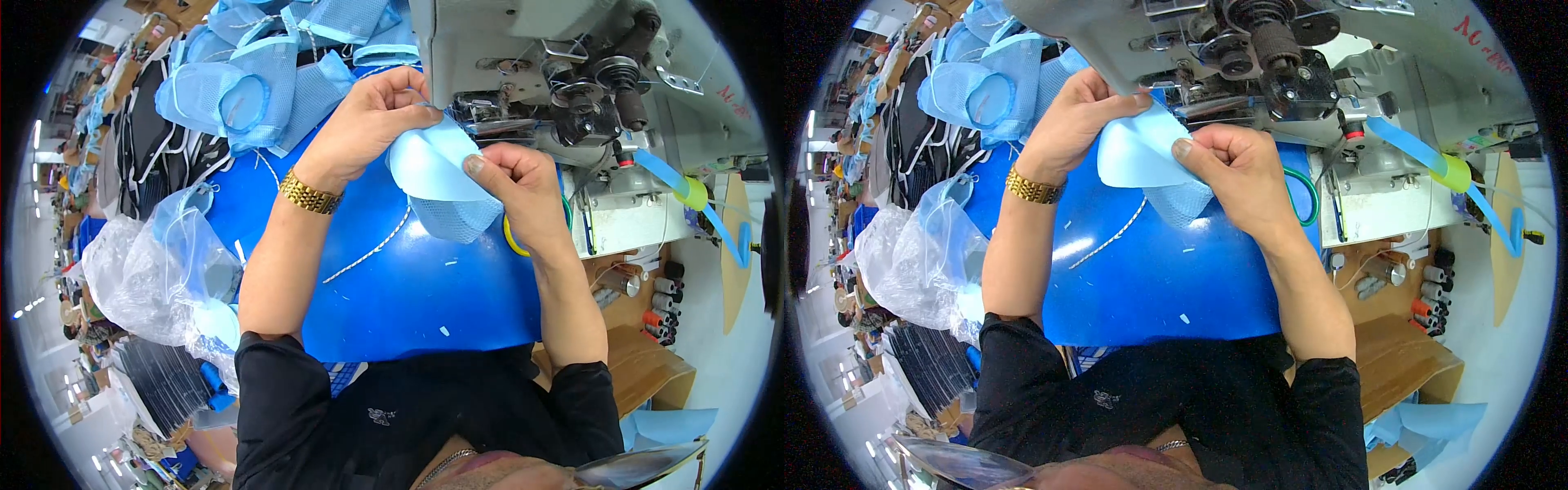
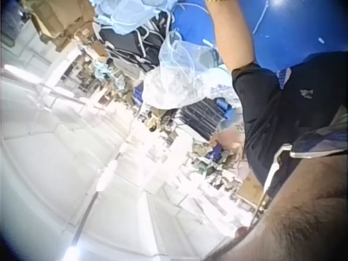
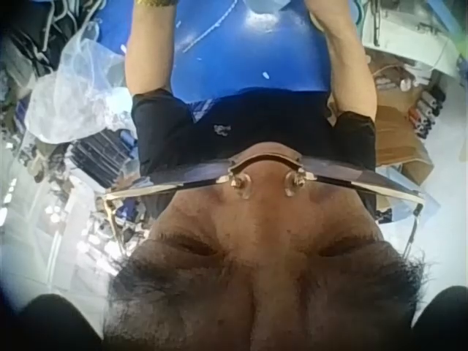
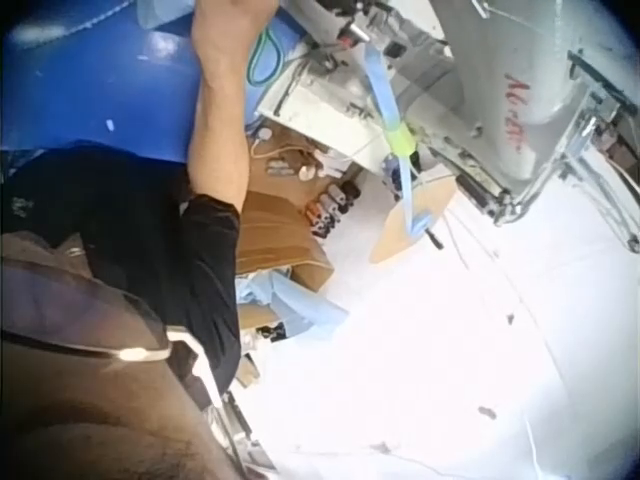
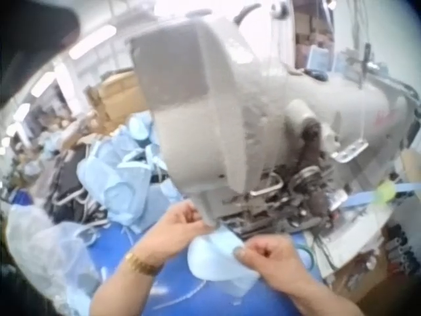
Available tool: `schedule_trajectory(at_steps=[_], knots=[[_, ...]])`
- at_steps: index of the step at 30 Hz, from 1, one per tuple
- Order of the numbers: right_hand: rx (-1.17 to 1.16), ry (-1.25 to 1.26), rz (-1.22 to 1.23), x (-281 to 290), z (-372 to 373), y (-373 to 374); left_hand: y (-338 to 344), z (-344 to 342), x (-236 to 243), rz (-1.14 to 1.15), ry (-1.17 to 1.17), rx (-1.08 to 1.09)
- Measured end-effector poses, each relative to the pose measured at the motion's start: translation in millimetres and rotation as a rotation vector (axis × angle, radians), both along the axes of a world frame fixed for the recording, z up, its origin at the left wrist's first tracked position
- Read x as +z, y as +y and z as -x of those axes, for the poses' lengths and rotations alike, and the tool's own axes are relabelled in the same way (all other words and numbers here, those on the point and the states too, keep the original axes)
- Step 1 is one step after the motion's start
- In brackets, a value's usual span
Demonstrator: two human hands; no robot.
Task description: Sewing together mesh fabric components and trimming excess threads to assemble pouches.
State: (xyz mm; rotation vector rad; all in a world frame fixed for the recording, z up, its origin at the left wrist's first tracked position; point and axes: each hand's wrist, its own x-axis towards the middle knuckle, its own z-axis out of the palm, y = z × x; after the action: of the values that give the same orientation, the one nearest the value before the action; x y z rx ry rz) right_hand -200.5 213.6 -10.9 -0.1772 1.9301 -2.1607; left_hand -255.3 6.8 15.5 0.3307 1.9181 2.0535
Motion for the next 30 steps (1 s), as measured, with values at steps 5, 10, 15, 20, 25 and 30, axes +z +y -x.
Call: schedule_trajectory(at_steps=[5, 10, 15, 20, 25, 30], knots=[[-0.038, -0.038, -0.039, 2.4, 1.7, 0.9, 2.7, 5.0, -1.4, -0.016, -0.030, -0.005], [-0.077, -0.002, 0.009, 2.0, -1.1, -3.4, 4.2, 13.4, -5.1, -0.036, -0.013, -0.002], [-0.201, 0.024, 0.020, -1.0, -4.6, -18.3, 0.3, 31.4, -2.5, -0.020, -0.033, -0.064], [-0.327, -0.014, 0.097, -1.5, -9.9, -27.6, 0.0, 34.9, 3.2, 0.055, -0.019, -0.053], [-0.320, 0.005, 0.135, -1.3, -11.1, -29.3, 0.8, 40.3, 8.5, 0.129, 0.010, -0.102], [-0.298, 0.020, 0.105, -2.0, -9.8, -28.1, 3.2, 38.4, 4.9, 0.145, -0.013, -0.022]])
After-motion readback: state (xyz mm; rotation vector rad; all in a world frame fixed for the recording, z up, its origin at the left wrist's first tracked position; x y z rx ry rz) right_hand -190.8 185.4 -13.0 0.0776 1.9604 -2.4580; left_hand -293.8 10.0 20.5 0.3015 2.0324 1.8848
